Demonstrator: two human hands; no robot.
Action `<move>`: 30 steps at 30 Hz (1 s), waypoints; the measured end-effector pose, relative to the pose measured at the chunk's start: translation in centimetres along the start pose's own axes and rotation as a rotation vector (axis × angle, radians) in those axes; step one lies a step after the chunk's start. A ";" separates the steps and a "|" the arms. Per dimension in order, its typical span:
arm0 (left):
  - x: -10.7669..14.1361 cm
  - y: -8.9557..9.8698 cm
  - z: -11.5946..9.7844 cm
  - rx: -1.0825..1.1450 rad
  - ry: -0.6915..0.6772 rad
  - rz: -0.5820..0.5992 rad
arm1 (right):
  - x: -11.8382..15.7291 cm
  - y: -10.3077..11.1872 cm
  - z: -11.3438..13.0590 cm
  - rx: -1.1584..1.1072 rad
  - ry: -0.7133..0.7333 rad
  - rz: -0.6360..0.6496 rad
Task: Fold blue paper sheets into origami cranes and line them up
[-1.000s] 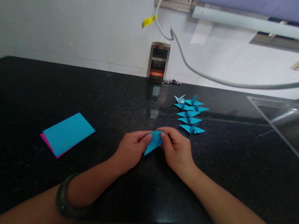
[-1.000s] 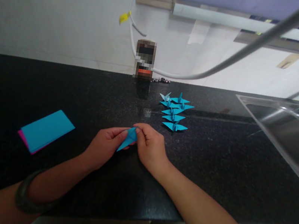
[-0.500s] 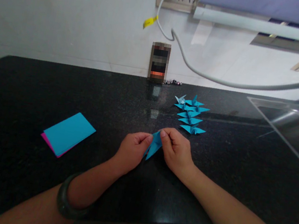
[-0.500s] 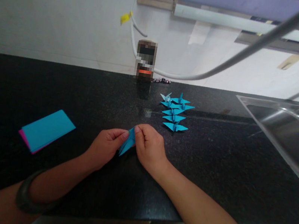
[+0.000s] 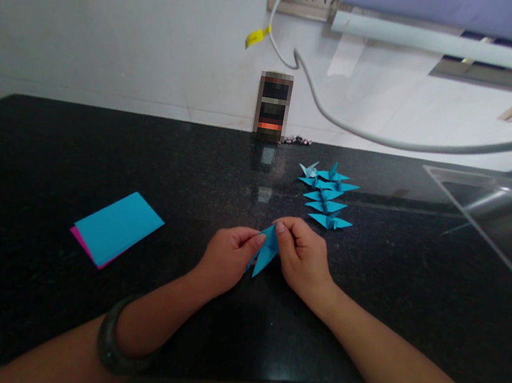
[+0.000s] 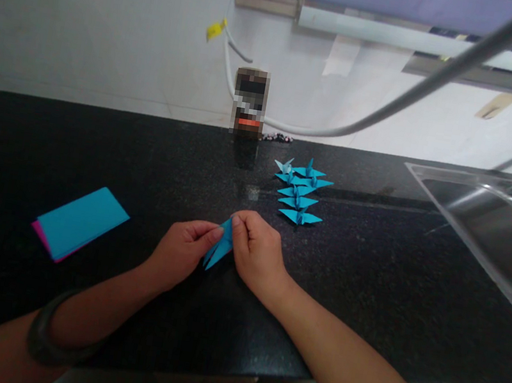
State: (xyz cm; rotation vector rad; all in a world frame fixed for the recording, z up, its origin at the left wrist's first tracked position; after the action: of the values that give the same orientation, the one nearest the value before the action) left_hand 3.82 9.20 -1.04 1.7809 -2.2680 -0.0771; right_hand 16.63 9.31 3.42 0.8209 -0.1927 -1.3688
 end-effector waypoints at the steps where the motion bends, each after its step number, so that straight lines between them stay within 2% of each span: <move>1: 0.0 0.0 0.0 -0.010 -0.004 0.004 | 0.0 -0.1 -0.1 -0.006 -0.006 0.004; 5: -0.1 -0.1 0.0 -0.008 -0.015 0.025 | -0.1 -0.3 -0.8 -0.094 -0.061 0.017; 9: -0.2 0.5 0.7 0.079 0.003 -0.045 | 0.0 -0.9 -1.9 -0.376 -0.205 0.043; 12: -0.3 0.8 1.2 0.186 0.019 -0.082 | 0.2 -2.0 -2.7 -0.570 -0.339 0.114; 15: -0.4 0.8 1.5 0.271 0.019 -0.100 | 0.3 -3.1 -2.7 -0.692 -0.398 0.213; 30: -0.1 1.0 1.2 0.275 0.033 -0.131 | 0.3 -3.8 -3.1 -0.688 -0.428 0.253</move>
State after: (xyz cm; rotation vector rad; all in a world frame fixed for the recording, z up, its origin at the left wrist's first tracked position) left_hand 2.66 9.36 -2.00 2.0476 -2.2244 0.2504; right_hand 15.50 10.39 -1.20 -0.0730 -0.1352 -1.2354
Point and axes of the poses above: each hand's wrist, its own x-axis away from the middle knuckle, its own y-axis out of the back of the hand, z = x × y, the point moved 8 cm from there along -x, towards the middle knuckle, and after that the axes turned 8 degrees about z, right-handed, at the moved point
